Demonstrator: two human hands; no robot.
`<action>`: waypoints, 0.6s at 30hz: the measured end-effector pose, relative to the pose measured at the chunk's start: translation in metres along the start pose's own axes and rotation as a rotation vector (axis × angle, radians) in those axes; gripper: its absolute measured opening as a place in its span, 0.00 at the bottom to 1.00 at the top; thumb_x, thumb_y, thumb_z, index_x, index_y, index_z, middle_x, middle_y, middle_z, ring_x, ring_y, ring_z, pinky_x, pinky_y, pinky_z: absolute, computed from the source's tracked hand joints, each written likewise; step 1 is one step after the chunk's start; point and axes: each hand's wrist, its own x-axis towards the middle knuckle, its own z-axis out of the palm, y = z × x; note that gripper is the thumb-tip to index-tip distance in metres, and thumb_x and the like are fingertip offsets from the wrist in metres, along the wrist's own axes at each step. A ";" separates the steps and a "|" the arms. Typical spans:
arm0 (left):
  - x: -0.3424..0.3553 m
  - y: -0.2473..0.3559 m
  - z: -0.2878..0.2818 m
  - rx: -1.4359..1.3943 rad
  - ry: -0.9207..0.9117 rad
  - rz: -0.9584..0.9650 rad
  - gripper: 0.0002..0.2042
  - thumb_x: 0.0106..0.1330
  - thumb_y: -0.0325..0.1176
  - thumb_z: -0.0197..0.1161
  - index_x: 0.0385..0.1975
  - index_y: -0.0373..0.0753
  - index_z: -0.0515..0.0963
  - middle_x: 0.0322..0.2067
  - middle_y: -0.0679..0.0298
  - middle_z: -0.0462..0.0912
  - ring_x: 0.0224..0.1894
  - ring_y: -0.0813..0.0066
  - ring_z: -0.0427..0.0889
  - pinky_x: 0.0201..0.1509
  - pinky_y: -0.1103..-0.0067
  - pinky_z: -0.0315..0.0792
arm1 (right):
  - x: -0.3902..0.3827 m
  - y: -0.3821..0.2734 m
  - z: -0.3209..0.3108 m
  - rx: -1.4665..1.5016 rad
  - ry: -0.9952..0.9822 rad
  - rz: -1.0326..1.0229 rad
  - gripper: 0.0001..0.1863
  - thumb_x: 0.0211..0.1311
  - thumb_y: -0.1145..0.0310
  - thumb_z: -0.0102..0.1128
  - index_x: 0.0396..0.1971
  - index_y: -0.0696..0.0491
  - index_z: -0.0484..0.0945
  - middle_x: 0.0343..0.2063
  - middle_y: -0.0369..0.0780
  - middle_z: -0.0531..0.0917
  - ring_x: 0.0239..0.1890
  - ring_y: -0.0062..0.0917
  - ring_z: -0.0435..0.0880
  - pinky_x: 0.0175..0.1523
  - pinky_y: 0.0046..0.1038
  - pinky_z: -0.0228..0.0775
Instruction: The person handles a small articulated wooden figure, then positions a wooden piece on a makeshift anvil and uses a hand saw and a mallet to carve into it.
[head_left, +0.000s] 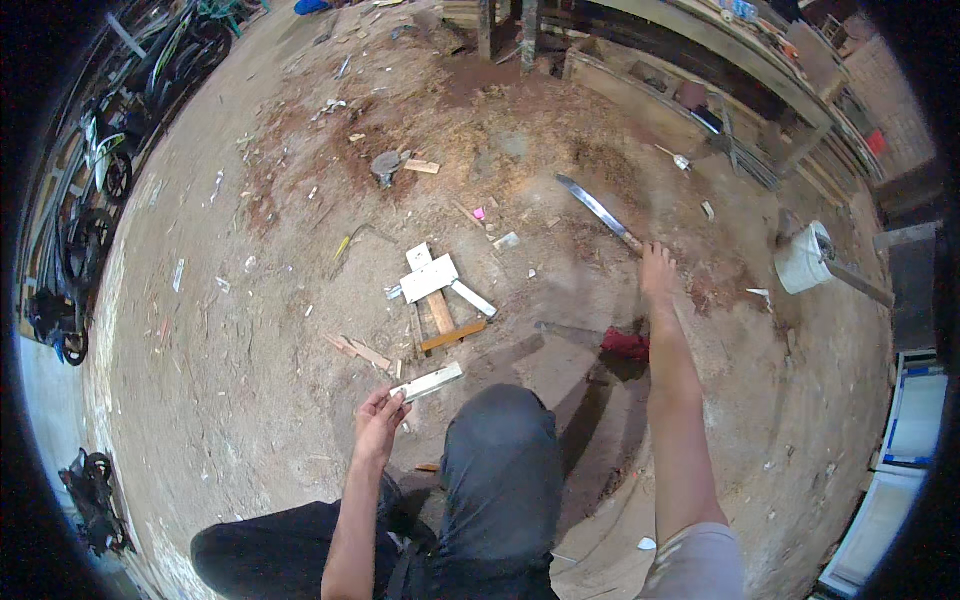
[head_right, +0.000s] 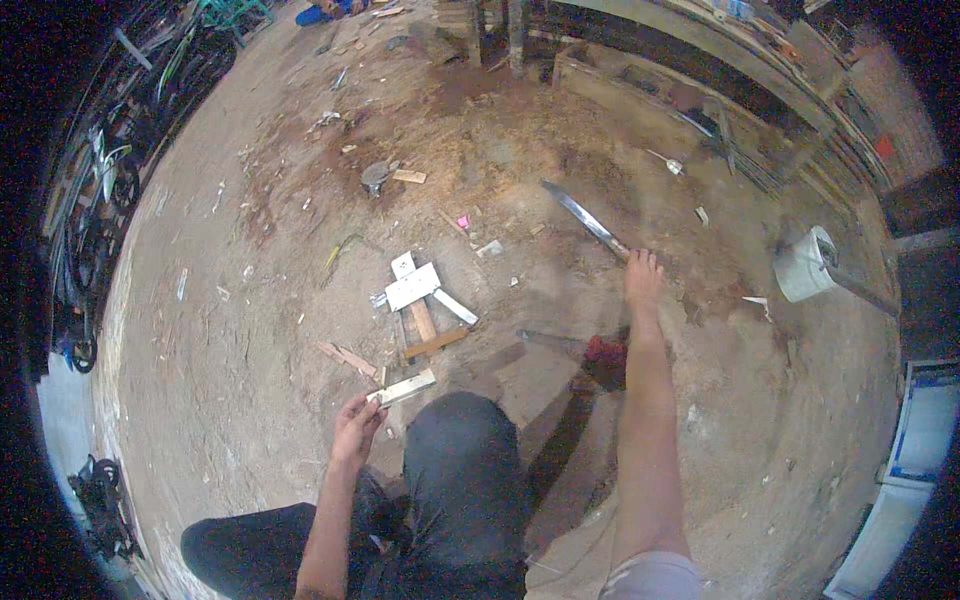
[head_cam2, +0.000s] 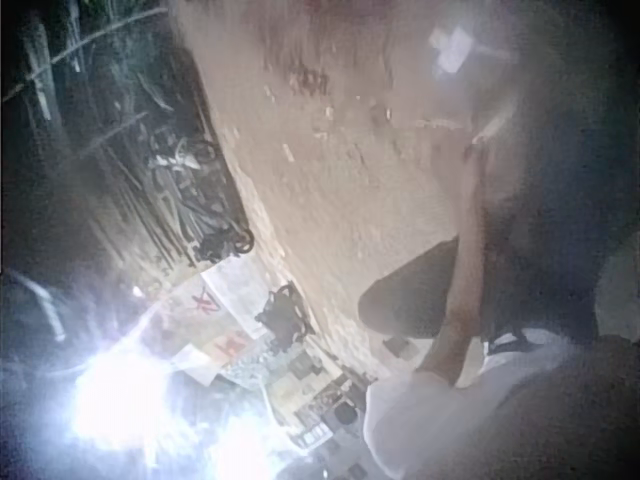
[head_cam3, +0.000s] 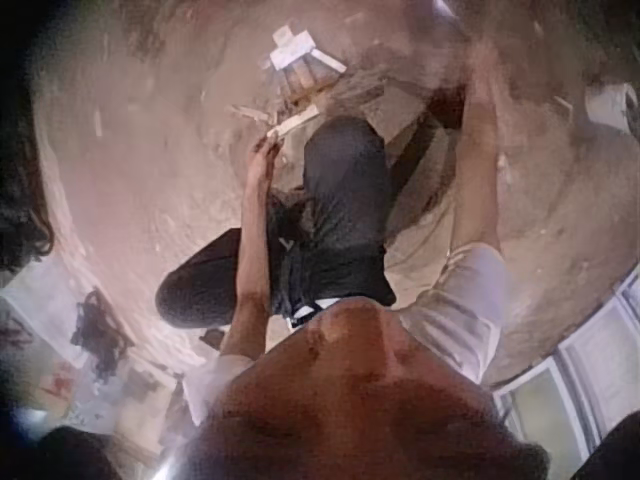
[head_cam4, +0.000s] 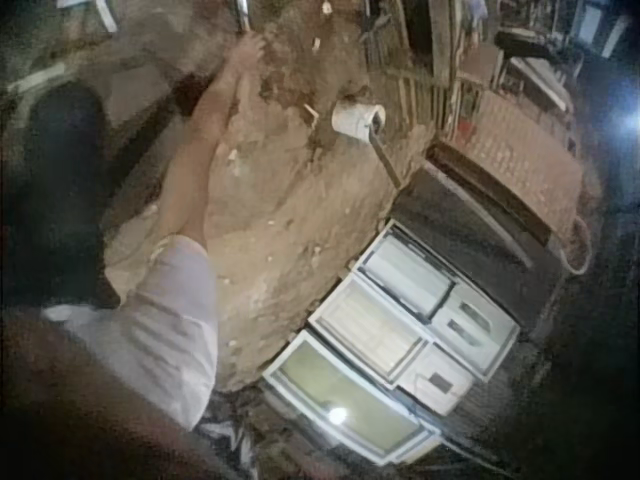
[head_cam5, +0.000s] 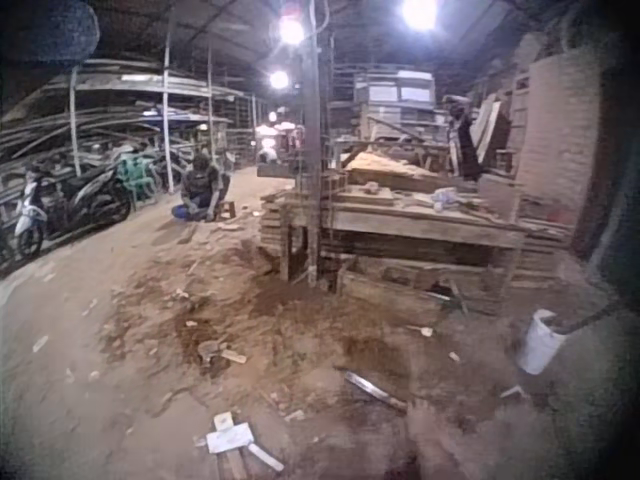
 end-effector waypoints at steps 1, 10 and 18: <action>0.001 -0.006 0.001 -0.007 0.010 -0.011 0.12 0.62 0.24 0.60 0.45 0.35 0.73 0.36 0.65 0.78 0.38 0.78 0.79 0.46 0.79 0.75 | 0.003 0.000 0.002 -0.016 0.034 -0.005 0.22 0.56 0.72 0.53 0.53 0.56 0.66 0.48 0.42 0.72 0.55 0.34 0.70 0.57 0.42 0.63; -0.008 -0.018 0.085 0.166 -0.193 0.014 0.13 0.60 0.25 0.62 0.44 0.33 0.73 0.39 0.62 0.79 0.41 0.77 0.78 0.42 0.84 0.73 | 0.001 -0.016 -0.016 -0.133 -0.096 -0.122 0.18 0.49 0.62 0.59 0.38 0.57 0.78 0.41 0.44 0.80 0.51 0.35 0.74 0.52 0.40 0.66; 0.037 -0.075 0.099 0.188 -0.345 -0.101 0.14 0.60 0.25 0.64 0.44 0.32 0.72 0.36 0.62 0.80 0.37 0.77 0.80 0.41 0.83 0.76 | -0.090 -0.041 -0.039 0.862 -0.190 0.139 0.21 0.45 0.57 0.66 0.36 0.57 0.78 0.32 0.45 0.82 0.36 0.39 0.81 0.46 0.35 0.70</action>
